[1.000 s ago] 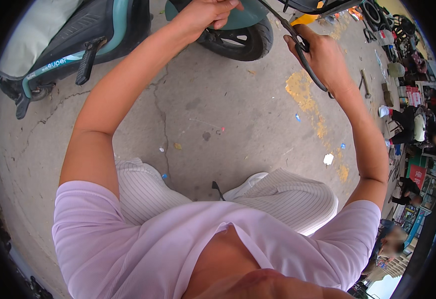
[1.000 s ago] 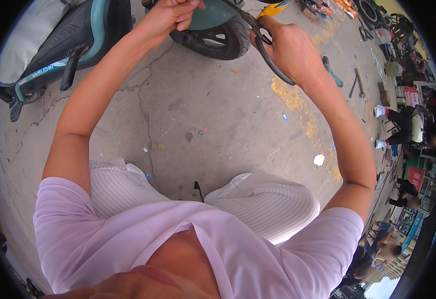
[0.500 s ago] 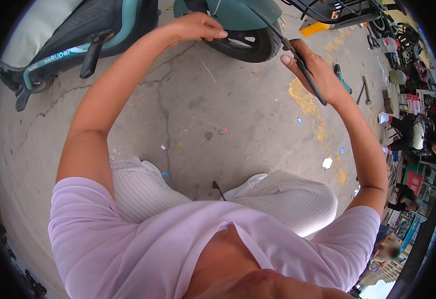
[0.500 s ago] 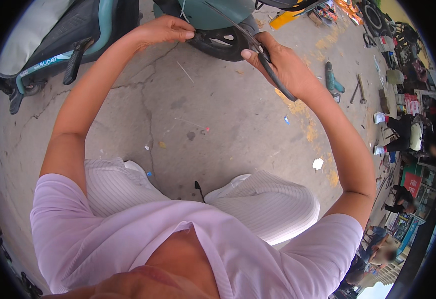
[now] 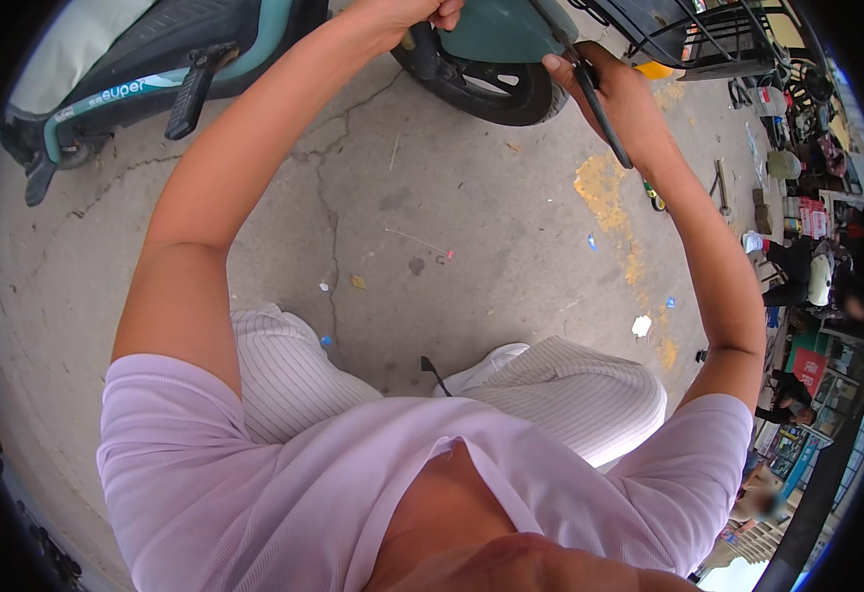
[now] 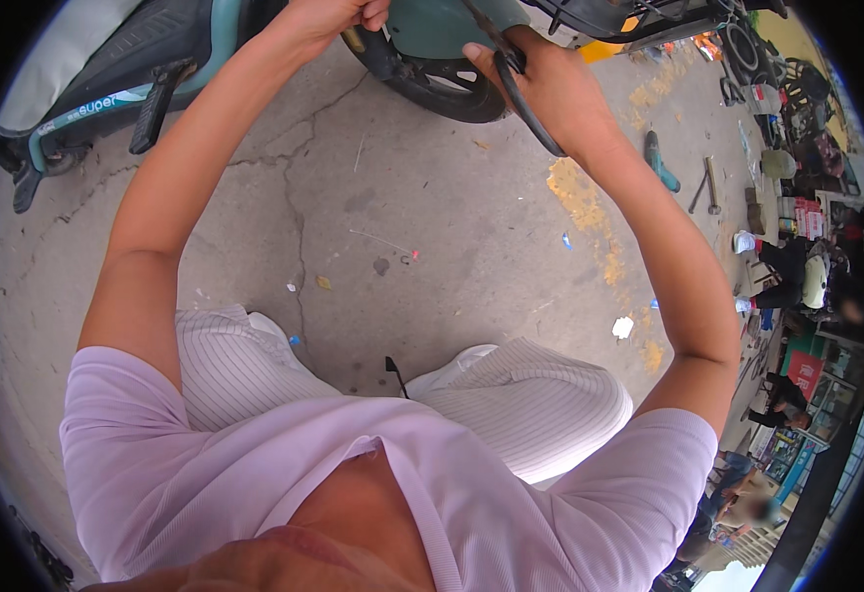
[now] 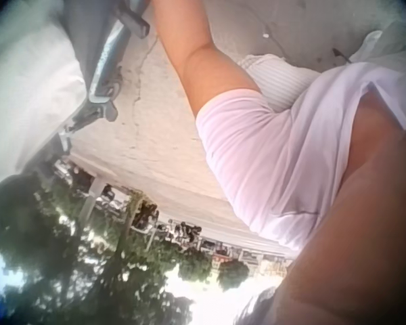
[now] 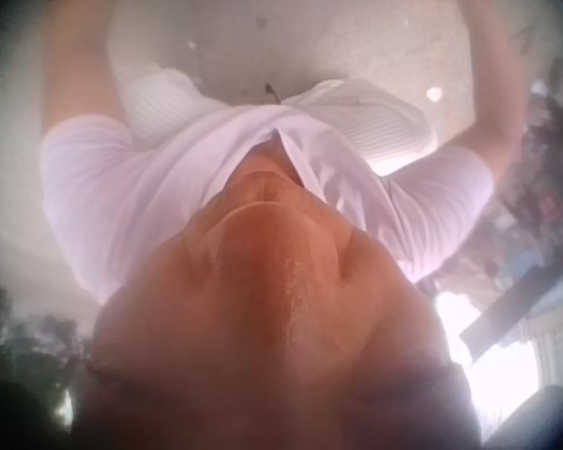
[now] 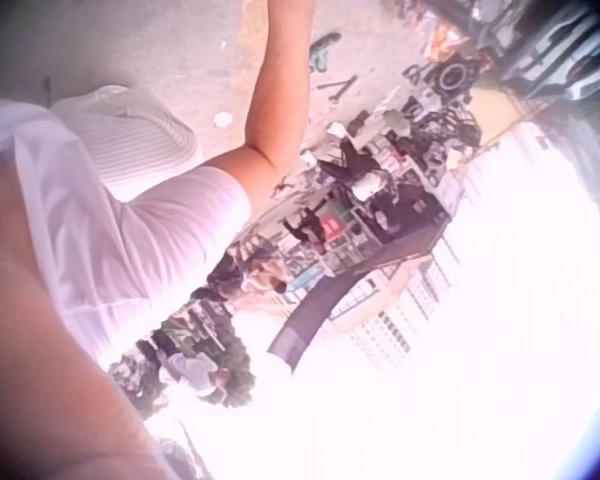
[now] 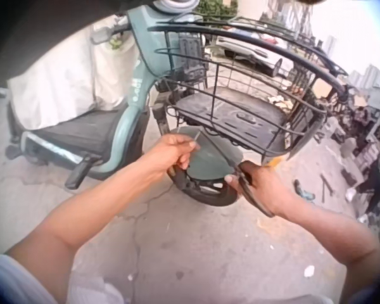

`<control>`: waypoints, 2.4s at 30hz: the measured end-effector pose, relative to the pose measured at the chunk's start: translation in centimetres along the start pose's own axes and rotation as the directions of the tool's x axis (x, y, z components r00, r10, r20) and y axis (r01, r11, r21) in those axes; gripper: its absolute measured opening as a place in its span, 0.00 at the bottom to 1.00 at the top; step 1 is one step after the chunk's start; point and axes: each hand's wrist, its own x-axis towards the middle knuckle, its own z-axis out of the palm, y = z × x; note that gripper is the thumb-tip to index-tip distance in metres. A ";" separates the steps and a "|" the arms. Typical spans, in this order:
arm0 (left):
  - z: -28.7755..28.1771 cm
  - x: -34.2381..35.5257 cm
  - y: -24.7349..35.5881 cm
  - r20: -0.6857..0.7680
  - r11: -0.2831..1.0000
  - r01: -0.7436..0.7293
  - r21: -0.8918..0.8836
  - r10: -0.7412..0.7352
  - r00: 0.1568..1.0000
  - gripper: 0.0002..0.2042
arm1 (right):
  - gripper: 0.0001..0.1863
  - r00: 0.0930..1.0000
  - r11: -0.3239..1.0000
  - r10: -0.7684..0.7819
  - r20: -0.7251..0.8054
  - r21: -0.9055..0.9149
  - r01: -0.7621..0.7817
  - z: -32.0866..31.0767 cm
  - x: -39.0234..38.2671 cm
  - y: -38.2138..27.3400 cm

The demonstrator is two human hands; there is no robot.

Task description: The person sits on the ground and uses a zip tie to secure a cable on the front wheel area of a teal scooter. They then stand, pick up a pair of scissors and a drill, and later use a tire pump to inflate a bicycle tire.

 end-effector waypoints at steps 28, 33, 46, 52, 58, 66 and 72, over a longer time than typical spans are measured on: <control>-2.8 -1.2 -0.4 0.102 0.803 0.033 0.595 -0.116 0.988 0.15 | 0.24 0.992 0.995 -0.002 0.124 -0.096 0.014 0.1 -1.9 -0.5; -5.2 0.8 0.5 -0.290 0.926 -0.169 0.337 0.273 0.917 0.09 | 0.31 0.991 0.991 -0.133 -0.007 -0.011 0.133 2.5 2.3 -2.1; -2.9 2.9 0.2 -0.187 0.940 -0.019 -0.341 -0.048 0.981 0.04 | 0.31 1.000 0.979 -0.001 -0.024 -0.206 -0.004 2.0 3.9 -3.2; -3.0 3.0 0.2 -0.193 0.952 -0.041 -0.303 -0.019 0.981 0.03 | 0.28 0.998 0.967 -0.033 -0.056 -0.255 0.018 1.2 3.9 -3.8; -3.1 2.7 0.3 -0.206 0.951 -0.067 -0.301 0.004 0.979 0.04 | 0.27 0.986 0.946 -0.133 -0.102 -0.311 0.096 0.9 4.1 -3.4; -3.2 2.7 0.8 -0.211 0.966 -0.055 -0.251 0.001 0.977 0.05 | 0.27 0.974 0.938 -0.191 -0.122 -0.317 0.144 1.0 4.1 -3.1; -3.2 2.9 0.4 -0.206 0.970 -0.063 -0.236 0.013 0.979 0.05 | 0.25 0.957 0.927 -0.254 -0.138 -0.317 0.200 0.9 4.2 -2.5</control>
